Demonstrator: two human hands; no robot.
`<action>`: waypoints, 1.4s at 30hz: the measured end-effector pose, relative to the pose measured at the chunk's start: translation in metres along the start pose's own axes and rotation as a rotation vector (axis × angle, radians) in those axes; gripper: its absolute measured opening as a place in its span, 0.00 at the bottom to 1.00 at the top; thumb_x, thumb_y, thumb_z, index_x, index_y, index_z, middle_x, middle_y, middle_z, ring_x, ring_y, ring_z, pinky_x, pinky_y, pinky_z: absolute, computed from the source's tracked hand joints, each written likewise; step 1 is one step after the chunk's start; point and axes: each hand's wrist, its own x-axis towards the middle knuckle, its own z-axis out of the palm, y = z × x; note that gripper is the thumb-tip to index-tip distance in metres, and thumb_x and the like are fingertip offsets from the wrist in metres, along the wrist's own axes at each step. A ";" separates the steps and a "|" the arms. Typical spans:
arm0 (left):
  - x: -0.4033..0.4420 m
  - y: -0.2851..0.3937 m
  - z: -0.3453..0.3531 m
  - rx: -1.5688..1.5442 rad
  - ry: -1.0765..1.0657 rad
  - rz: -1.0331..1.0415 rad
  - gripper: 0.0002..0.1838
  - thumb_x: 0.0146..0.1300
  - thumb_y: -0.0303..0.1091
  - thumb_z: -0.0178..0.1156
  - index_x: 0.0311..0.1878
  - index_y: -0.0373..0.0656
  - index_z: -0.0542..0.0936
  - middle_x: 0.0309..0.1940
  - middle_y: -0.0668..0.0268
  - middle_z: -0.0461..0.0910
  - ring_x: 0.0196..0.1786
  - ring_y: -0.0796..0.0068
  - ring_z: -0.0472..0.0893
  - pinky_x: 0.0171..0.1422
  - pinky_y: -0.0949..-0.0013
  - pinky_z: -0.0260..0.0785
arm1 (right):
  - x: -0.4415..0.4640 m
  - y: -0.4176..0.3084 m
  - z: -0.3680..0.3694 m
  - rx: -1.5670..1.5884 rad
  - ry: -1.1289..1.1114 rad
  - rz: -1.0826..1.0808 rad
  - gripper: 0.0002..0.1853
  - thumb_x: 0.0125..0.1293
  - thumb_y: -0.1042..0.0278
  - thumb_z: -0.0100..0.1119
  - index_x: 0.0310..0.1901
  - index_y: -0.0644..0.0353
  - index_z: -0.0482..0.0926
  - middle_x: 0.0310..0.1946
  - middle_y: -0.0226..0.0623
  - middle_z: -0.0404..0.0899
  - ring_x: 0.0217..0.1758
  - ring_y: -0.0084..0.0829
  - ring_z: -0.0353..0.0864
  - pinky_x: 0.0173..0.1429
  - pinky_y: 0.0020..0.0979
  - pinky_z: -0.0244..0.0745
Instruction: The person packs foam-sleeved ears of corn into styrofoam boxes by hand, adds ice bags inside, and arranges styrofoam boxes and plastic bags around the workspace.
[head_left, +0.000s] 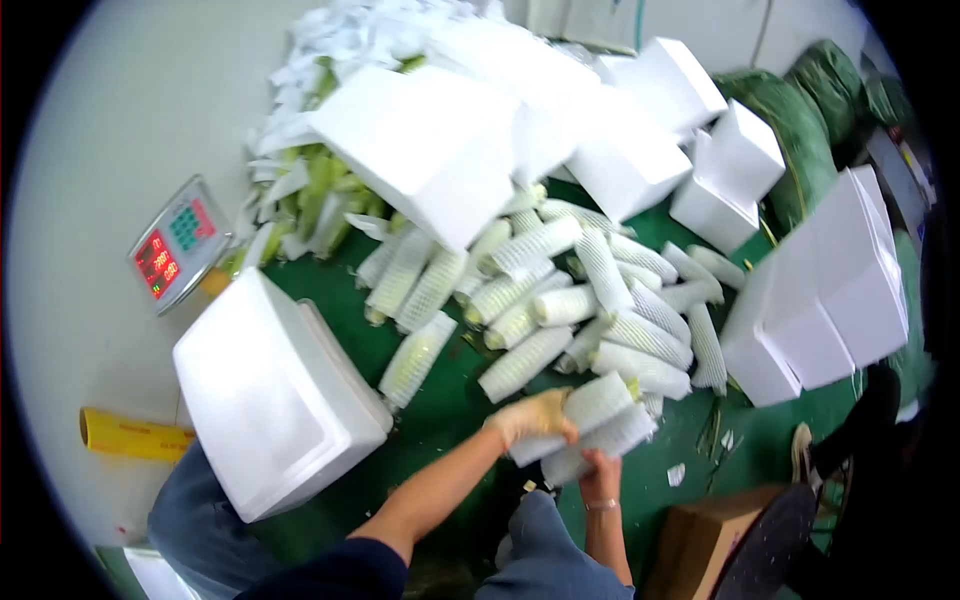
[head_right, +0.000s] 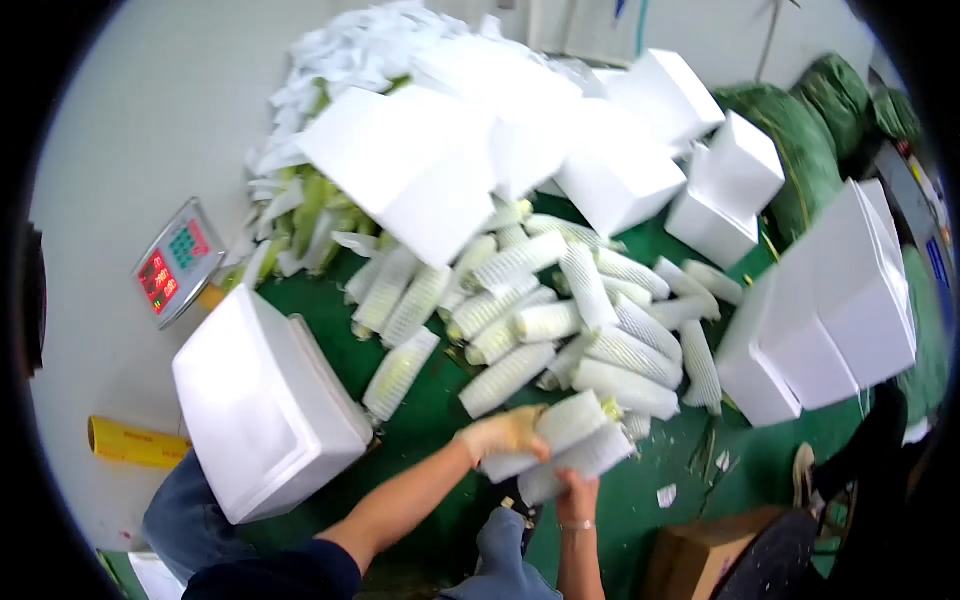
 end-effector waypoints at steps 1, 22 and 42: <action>-0.037 0.025 0.003 -0.030 0.047 -0.002 0.47 0.34 0.38 0.74 0.61 0.33 0.67 0.54 0.53 0.76 0.56 0.63 0.75 0.63 0.67 0.66 | -0.025 -0.025 0.034 0.001 -0.044 -0.079 0.34 0.42 0.78 0.62 0.57 0.69 0.68 0.49 0.39 0.75 0.52 0.37 0.76 0.57 0.35 0.72; -0.437 -0.073 -0.208 0.669 1.518 -0.663 0.25 0.60 0.30 0.59 0.62 0.35 0.69 0.58 0.50 0.73 0.62 0.57 0.72 0.67 0.65 0.62 | -0.098 0.111 0.488 -1.832 -1.321 -0.705 0.31 0.52 0.59 0.62 0.55 0.71 0.74 0.57 0.55 0.72 0.61 0.45 0.73 0.64 0.39 0.69; 0.055 -0.043 -0.036 1.104 0.828 -0.303 0.26 0.42 0.37 0.66 0.46 0.38 0.71 0.43 0.52 0.78 0.46 0.57 0.81 0.49 0.58 0.73 | 0.051 -0.038 -0.032 -1.727 -0.296 -0.293 0.30 0.40 0.63 0.70 0.47 0.61 0.67 0.41 0.45 0.75 0.48 0.49 0.75 0.50 0.44 0.73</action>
